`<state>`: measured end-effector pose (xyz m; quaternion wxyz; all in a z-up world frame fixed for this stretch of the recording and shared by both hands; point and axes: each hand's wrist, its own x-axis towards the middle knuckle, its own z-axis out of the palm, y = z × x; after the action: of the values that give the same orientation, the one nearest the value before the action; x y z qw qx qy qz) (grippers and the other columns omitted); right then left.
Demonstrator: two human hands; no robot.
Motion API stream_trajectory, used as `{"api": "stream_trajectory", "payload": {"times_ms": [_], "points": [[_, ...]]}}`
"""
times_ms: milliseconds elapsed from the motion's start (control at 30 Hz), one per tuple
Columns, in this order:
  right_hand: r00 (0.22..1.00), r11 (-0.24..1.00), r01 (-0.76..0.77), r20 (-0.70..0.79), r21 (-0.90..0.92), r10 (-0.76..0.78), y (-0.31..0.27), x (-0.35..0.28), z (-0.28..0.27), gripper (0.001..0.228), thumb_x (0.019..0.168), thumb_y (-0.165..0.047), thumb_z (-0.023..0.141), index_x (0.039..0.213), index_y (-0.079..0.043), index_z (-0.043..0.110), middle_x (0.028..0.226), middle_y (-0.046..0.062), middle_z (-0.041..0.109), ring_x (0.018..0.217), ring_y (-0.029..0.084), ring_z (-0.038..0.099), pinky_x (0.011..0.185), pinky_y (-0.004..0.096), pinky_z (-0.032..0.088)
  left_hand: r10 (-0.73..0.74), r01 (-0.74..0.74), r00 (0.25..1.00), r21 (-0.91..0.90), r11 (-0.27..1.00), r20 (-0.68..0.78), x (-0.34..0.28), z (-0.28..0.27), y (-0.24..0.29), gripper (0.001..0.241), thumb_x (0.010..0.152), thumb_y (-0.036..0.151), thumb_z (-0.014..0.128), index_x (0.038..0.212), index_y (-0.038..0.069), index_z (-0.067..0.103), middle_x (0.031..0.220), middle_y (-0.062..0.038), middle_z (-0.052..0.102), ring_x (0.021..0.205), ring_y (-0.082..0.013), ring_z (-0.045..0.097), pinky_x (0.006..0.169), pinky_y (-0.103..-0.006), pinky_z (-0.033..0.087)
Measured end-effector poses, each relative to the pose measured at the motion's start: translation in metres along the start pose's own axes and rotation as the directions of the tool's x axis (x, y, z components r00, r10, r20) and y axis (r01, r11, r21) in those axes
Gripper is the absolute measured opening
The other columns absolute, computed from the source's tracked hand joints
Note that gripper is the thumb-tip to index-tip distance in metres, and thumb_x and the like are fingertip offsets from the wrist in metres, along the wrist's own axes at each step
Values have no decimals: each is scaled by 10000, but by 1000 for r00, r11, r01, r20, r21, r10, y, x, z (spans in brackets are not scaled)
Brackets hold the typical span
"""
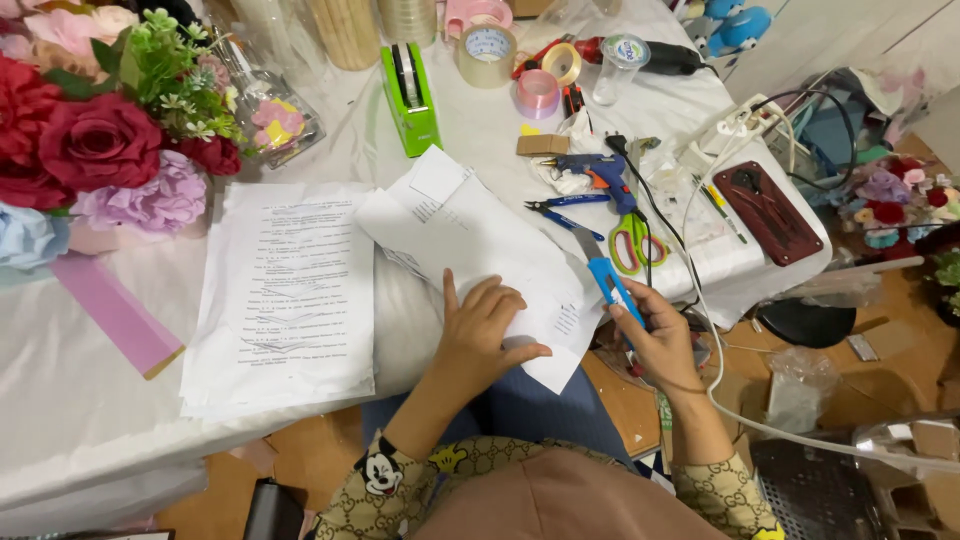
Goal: The person uses a blue utility knife to cut diamond-shaped patterns into a stack of white paper sheets. They repeatedly slice along the drawn lines, flip the stack, and continue cutting until the shapes are separated.
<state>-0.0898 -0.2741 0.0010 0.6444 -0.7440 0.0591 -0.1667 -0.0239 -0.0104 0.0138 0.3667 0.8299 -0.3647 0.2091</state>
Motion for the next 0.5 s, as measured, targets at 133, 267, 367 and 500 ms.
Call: {"api": "stream_trajectory", "payload": {"times_ms": [133, 267, 367, 500], "points": [[999, 872, 23, -24, -489, -40, -43, 17, 14, 387, 962, -185, 718, 1345, -153, 674, 1000, 143, 769, 773, 321, 723, 594, 427, 526, -72, 85, 992, 141, 986, -99, -15, 13, 11, 759, 825, 748, 599, 1199, 91, 659, 1344, -159, 586, 1291, -397, 536, 1106, -730, 229], [995, 799, -53, 40, -599, 96, -71, 22, 30, 370, 999, -203, 644, 1361, -137, 612, 1149, 214, 741, 1019, 459, 699, 792, 538, 554, -328, 329, 944, 37, 943, -32, -14, -4, 25, 839, 946, 657, 531, 1444, -15, 463, 1416, -306, 422, 1361, -531, 400, 1099, -685, 303], [993, 801, -64, 45, -596, 112, -58, 15, 28, 369, 1009, -208, 632, 1371, -141, 607, 1110, 222, 750, 964, 431, 723, 740, 503, 561, -385, 385, 923, -12, 923, 19, -13, -10, 24, 886, 950, 643, 536, 1499, -38, 387, 1423, -333, 400, 1384, -557, 360, 1105, -681, 294], [995, 847, -54, 39, -529, 88, -28, -4, 23, 387, 969, -240, 681, 1350, -194, 631, 966, 159, 787, 825, 286, 741, 661, 413, 550, -454, 465, 883, -88, 881, 116, -8, -19, 12, 944, 927, 655, 568, 1527, -30, 319, 1465, -329, 380, 1430, -551, 303, 1120, -719, 230]]}}
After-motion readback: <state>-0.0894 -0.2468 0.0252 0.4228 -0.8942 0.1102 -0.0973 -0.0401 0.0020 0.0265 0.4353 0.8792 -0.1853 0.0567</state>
